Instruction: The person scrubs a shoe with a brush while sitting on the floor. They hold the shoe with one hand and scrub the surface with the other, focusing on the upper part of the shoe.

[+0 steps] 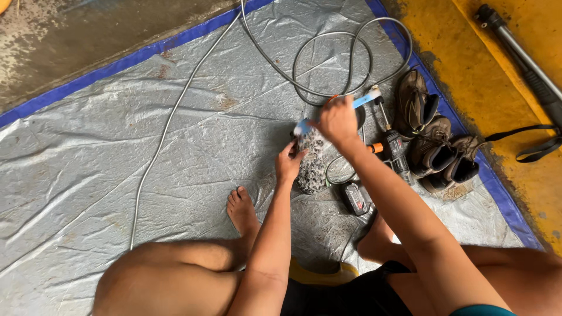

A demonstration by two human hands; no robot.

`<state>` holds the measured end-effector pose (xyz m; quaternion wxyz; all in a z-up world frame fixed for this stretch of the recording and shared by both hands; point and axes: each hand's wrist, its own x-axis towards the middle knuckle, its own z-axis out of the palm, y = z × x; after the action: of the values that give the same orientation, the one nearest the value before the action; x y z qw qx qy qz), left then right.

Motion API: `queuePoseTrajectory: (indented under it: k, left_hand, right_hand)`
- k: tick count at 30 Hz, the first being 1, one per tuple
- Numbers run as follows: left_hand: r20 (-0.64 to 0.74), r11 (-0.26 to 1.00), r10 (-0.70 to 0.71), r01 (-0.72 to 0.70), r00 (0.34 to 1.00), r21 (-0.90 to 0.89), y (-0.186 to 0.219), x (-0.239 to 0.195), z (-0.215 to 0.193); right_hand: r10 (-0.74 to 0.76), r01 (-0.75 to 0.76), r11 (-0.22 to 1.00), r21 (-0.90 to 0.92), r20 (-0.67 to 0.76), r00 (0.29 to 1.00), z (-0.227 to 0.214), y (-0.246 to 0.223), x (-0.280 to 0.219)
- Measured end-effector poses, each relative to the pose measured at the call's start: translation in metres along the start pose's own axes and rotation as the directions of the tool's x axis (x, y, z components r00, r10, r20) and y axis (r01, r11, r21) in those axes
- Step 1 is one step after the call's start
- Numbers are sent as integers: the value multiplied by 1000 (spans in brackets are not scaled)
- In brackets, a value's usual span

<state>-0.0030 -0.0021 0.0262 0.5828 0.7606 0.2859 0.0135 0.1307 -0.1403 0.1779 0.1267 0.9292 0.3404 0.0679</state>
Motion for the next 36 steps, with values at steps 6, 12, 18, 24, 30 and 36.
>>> queuePoseTrajectory:
  k: [6, 12, 18, 24, 30, 36]
  left_hand:
    - [-7, 998, -57, 57, 998, 6, 9, -4, -9]
    - [19, 1000, -25, 25, 1000, -4, 7, -3, -5]
    - [-15, 999, -30, 31, 999, 41, -14, 8, -1]
    - [8, 1000, -16, 16, 1000, 25, 10, -5, -7]
    - [82, 991, 39, -28, 996, -134, -15, 2, -9]
    - [92, 958, 8, 19, 996, -287, -43, 11, -7]
  right_hand:
    - [-26, 26, 1000, 0, 95, 995, -5, -18, -22]
    - [72, -74, 994, 81, 25, 997, -3, 3, -16]
    - [-56, 92, 984, 154, -223, 973, 21, -22, -31]
    - [104, -78, 986, 145, -182, 978, 25, 11, -24]
    - [-143, 195, 967, 161, -286, 947, 43, -17, -41]
    - [84, -11, 974, 228, -311, 947, 45, 14, -40]
